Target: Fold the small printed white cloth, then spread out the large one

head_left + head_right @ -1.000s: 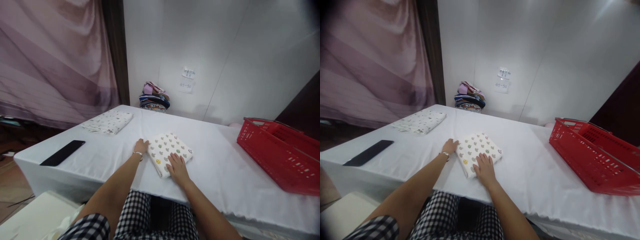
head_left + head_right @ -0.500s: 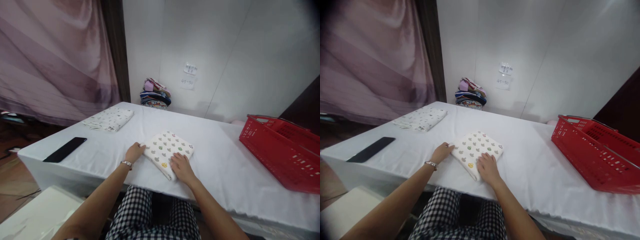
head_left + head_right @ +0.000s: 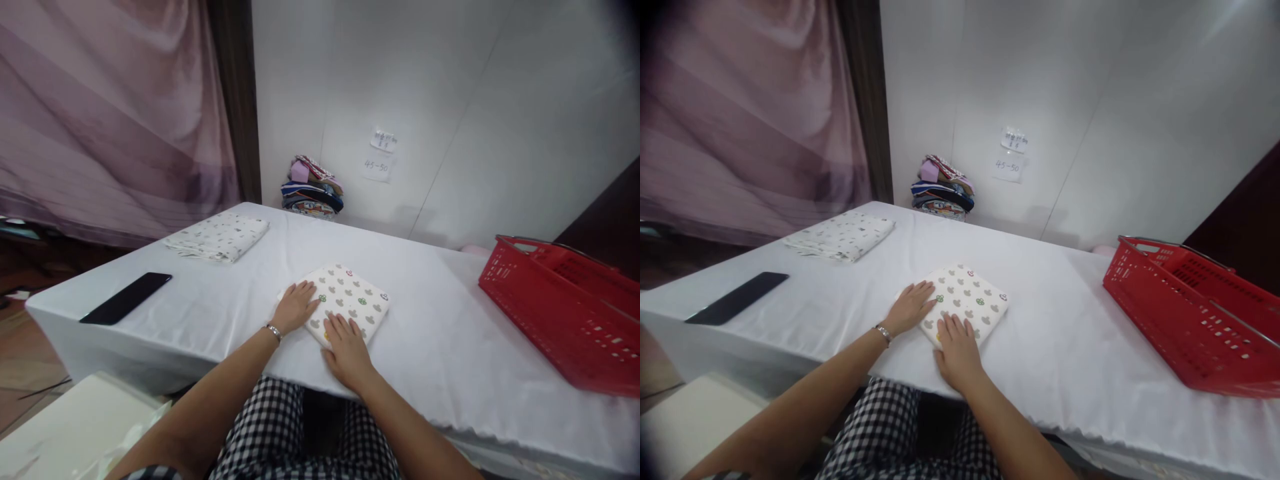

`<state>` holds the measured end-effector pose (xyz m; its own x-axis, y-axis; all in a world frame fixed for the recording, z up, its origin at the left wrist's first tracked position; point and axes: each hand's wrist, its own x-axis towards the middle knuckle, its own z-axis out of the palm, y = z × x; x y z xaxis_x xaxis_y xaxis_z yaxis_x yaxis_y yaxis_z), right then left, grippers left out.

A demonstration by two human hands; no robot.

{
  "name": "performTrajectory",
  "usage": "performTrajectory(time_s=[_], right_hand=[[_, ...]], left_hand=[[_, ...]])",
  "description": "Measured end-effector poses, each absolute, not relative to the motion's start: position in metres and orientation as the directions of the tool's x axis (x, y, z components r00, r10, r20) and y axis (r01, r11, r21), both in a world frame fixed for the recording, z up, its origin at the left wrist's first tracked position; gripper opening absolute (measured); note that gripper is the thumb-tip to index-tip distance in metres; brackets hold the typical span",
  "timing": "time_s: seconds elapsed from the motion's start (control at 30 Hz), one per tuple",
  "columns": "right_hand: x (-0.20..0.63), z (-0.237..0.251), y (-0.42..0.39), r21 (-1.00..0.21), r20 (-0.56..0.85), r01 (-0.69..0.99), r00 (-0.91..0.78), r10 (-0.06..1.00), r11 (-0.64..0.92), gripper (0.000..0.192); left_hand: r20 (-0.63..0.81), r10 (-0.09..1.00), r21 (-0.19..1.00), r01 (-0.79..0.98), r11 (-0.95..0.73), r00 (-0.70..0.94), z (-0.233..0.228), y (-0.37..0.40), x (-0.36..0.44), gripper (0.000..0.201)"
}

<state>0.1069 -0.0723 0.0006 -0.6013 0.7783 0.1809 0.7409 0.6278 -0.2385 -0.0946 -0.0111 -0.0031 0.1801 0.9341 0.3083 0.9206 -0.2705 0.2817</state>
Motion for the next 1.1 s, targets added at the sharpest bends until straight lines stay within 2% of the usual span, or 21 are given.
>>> performTrajectory(time_s=[0.17, 0.33, 0.47, 0.53, 0.63, 0.9, 1.0, 1.1], right_hand=[[0.113, -0.006, -0.081, -0.204, 0.208, 0.739, -0.608, 0.766, 0.642, 0.059], [0.117, -0.014, -0.085, -0.151, 0.292, 0.723, -0.619, 0.729, 0.674, 0.055], [0.115, -0.015, -0.084, -0.134, 0.315, 0.733, -0.607, 0.73, 0.667, 0.054], [0.115, -0.015, -0.084, -0.129, 0.32, 0.727, -0.613, 0.722, 0.674, 0.055], [0.117, -0.016, -0.084, -0.131, 0.324, 0.712, -0.626, 0.709, 0.689, 0.055], [0.124, -0.016, -0.09, -0.207, 0.354, 0.672, -0.626, 0.694, 0.711, 0.055], [0.131, -0.017, -0.097, -0.276, 0.377, 0.639, -0.615, 0.692, 0.718, 0.055], [0.137, -0.009, -0.092, -0.396, 0.364, 0.598, -0.594, 0.718, 0.696, 0.048]], left_hand=[[0.283, 0.943, 0.242, 0.939, -0.245, 0.173, 0.001, -0.009, -0.095, 0.041], [0.176, 0.976, 0.187, 0.969, -0.161, 0.128, 0.016, -0.008, -0.077, 0.042], [0.16, 0.965, 0.172, 0.957, -0.234, 0.208, 0.022, -0.001, -0.051, 0.056], [0.105, 0.962, 0.195, 0.944, -0.268, 0.251, 0.021, 0.006, -0.046, 0.061], [0.01, 0.979, 0.231, 0.952, -0.202, 0.206, 0.017, 0.02, -0.053, 0.069], [0.006, 0.987, 0.22, 0.963, -0.155, 0.158, 0.011, 0.041, -0.069, 0.071], [0.041, 0.987, 0.215, 0.963, -0.161, 0.156, 0.01, 0.038, -0.068, 0.07], [0.063, 0.985, 0.215, 0.962, -0.168, 0.158, 0.009, 0.036, -0.068, 0.067]])
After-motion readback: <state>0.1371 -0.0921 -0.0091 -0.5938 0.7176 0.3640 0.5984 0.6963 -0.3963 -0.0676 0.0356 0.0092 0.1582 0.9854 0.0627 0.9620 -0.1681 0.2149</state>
